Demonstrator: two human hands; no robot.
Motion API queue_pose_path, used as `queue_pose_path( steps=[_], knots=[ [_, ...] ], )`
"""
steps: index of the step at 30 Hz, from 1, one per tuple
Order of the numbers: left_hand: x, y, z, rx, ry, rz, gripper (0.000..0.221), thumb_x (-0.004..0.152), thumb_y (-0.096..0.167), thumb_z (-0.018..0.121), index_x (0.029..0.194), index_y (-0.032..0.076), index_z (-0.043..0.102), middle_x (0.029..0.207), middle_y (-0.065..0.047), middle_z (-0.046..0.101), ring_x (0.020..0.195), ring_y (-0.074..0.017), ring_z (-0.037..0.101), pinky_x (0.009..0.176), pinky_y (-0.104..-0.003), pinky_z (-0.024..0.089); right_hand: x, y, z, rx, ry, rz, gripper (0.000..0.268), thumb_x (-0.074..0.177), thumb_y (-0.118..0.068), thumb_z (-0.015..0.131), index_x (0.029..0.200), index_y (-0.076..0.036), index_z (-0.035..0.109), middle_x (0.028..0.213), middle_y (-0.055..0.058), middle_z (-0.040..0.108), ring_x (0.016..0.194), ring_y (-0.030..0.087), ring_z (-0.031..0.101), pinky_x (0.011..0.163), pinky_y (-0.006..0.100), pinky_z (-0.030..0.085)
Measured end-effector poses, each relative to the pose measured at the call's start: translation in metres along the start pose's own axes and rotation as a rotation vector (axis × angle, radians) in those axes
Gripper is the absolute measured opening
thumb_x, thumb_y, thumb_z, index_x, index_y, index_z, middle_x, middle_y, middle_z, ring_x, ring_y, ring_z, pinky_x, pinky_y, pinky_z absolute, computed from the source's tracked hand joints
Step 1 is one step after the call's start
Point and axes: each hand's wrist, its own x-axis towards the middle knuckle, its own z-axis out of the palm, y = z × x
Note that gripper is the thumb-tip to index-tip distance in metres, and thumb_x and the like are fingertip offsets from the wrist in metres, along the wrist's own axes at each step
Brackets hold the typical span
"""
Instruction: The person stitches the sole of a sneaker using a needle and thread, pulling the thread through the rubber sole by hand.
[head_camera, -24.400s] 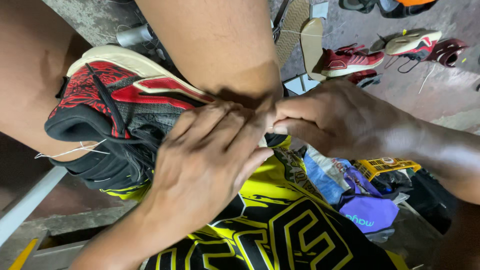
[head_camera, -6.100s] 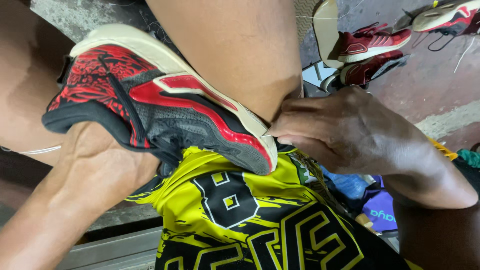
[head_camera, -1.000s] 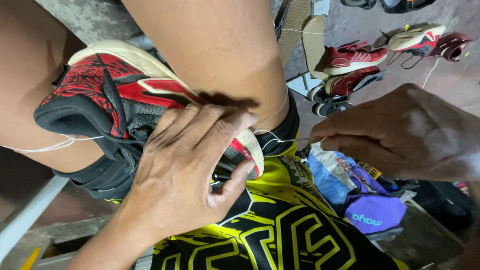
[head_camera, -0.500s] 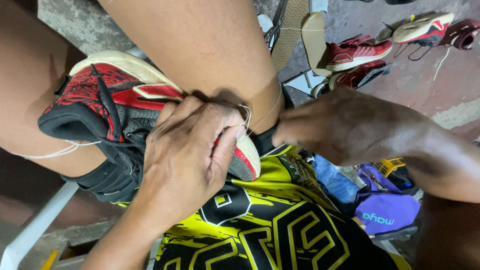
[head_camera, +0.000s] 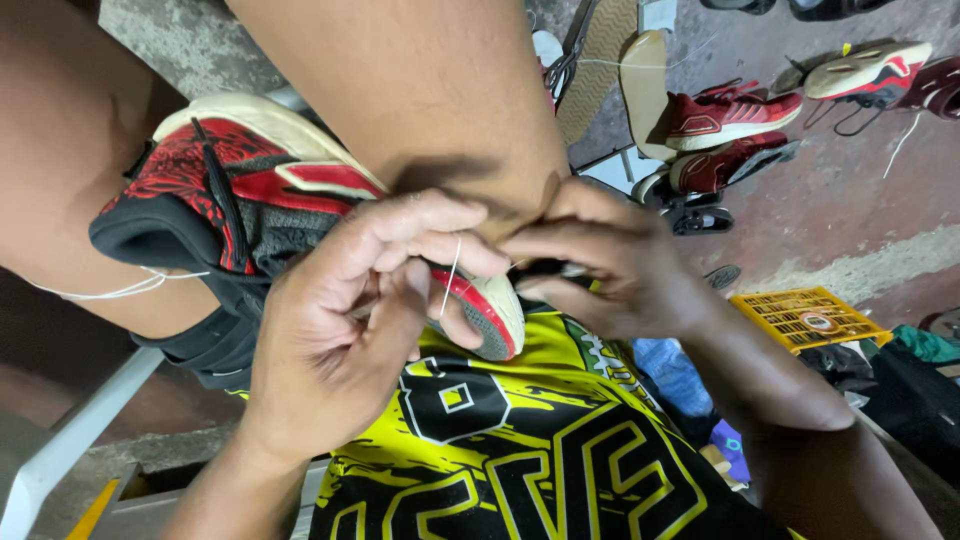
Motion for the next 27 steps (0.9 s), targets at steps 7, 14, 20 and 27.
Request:
queue_pose_path(
  steps=[7,14,20,27],
  knots=[
    [-0.001,-0.01,0.01,0.644,0.017,0.184,0.059,0.097,0.006,0.073,0.149,0.021,0.052,0.1,-0.003,0.077,0.068,-0.0092,0.075,0.065,-0.026,0.062,-0.005,-0.016,-0.024,0.397,-0.099,0.338,0.008,0.091,-0.008,0.072,0.093,-0.001,0.069,0.105,0.004,0.061,0.075,0.01,0.053,0.065,0.021,0.042],
    [-0.003,-0.007,0.005,0.769,-0.09,0.054,0.092,0.08,0.027,0.09,0.157,0.023,0.039,0.105,-0.009,0.068,0.075,-0.0207,0.07,0.07,-0.032,0.06,0.018,-0.045,-0.01,0.127,-0.168,0.248,0.011,0.091,-0.015,0.08,0.099,-0.011,0.073,0.076,-0.002,0.069,0.065,0.007,0.065,0.06,0.025,0.05],
    [-0.008,-0.009,0.003,0.621,-0.018,0.144,0.108,0.073,0.028,0.093,0.159,0.012,0.03,0.145,-0.012,0.061,0.072,-0.0162,0.067,0.069,-0.029,0.062,0.035,-0.039,-0.007,-0.311,0.015,0.025,0.011,0.088,-0.008,0.08,0.097,-0.008,0.073,0.095,0.008,0.072,0.074,0.015,0.069,0.058,0.03,0.055],
    [-0.006,-0.004,0.003,0.588,-0.029,0.136,0.109,0.072,0.026,0.092,0.159,0.012,0.028,0.13,-0.012,0.061,0.068,-0.0145,0.068,0.065,-0.028,0.062,-0.013,0.097,-0.149,-0.944,0.038,0.333,0.016,0.095,0.004,0.069,0.107,-0.006,0.07,0.099,0.01,0.071,0.085,0.022,0.07,0.072,0.035,0.056]
  ],
)
